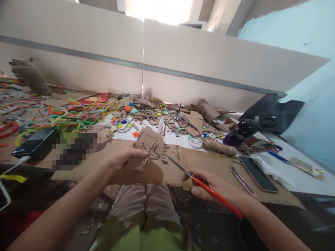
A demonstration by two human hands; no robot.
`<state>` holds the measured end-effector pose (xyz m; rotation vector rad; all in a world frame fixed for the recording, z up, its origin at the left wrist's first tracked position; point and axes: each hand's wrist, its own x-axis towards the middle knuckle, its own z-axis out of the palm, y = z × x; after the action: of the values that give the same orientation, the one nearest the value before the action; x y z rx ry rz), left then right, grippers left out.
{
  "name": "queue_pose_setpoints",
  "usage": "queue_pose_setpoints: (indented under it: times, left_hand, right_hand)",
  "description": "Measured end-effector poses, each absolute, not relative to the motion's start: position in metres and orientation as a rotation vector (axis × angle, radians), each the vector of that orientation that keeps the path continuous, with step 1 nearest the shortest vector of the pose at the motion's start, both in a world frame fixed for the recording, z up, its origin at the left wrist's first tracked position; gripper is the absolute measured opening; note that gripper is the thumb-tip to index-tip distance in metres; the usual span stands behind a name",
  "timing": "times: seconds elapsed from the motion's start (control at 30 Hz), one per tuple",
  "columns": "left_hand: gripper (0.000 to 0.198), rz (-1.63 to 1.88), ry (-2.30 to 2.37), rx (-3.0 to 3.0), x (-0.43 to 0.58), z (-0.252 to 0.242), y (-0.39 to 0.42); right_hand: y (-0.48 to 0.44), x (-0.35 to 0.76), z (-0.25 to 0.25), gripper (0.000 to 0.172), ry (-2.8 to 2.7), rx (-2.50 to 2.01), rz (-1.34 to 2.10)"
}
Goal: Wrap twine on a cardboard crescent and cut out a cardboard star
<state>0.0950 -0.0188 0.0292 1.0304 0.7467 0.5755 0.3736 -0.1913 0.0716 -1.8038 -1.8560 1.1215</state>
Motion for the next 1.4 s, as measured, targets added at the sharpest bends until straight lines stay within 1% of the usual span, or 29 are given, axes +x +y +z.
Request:
queue_pose_setpoints:
  times: [0.3,0.47,0.63,0.73,0.83,0.97,1.1,1.23,1.4]
  left_hand:
    - [0.042,0.685,0.743,0.933,0.1,0.027,-0.028]
    - [0.043,0.772,0.758,0.721,0.114,0.018,-0.035]
    - [0.032,0.823,0.771,0.467,0.132,0.019,-0.049]
    - [0.026,0.828,0.762,0.394,0.14,0.021,-0.055]
    - [0.021,0.809,0.774,0.36,0.142,0.021,-0.059]
    - [0.029,0.846,0.772,0.427,0.145,0.016,-0.062]
    - [0.041,0.957,0.713,0.549,0.15,0.01,-0.066]
    - [0.051,0.966,0.676,0.618,0.156,0.005,-0.072]
    - [0.054,0.964,0.639,0.733,0.158,0.007,-0.08]
  right_hand:
    - [-0.183,0.359,0.061,0.058,-1.865,-1.662,1.18]
    - [-0.176,0.36,0.043,0.061,-1.691,-1.596,1.215]
    - [-0.173,0.35,0.03,0.064,-1.535,-1.578,1.099]
    - [-0.174,0.346,0.029,0.067,-1.55,-1.624,1.027]
    - [-0.176,0.35,0.027,0.066,-1.58,-1.606,1.025]
    - [-0.18,0.358,0.019,0.064,-1.499,-1.542,1.064]
    - [-0.174,0.354,0.013,0.065,-1.197,-1.439,1.137]
    - [-0.158,0.336,0.022,0.06,-0.944,-1.257,1.088]
    - [-0.138,0.314,0.035,0.066,-0.854,-1.121,1.044]
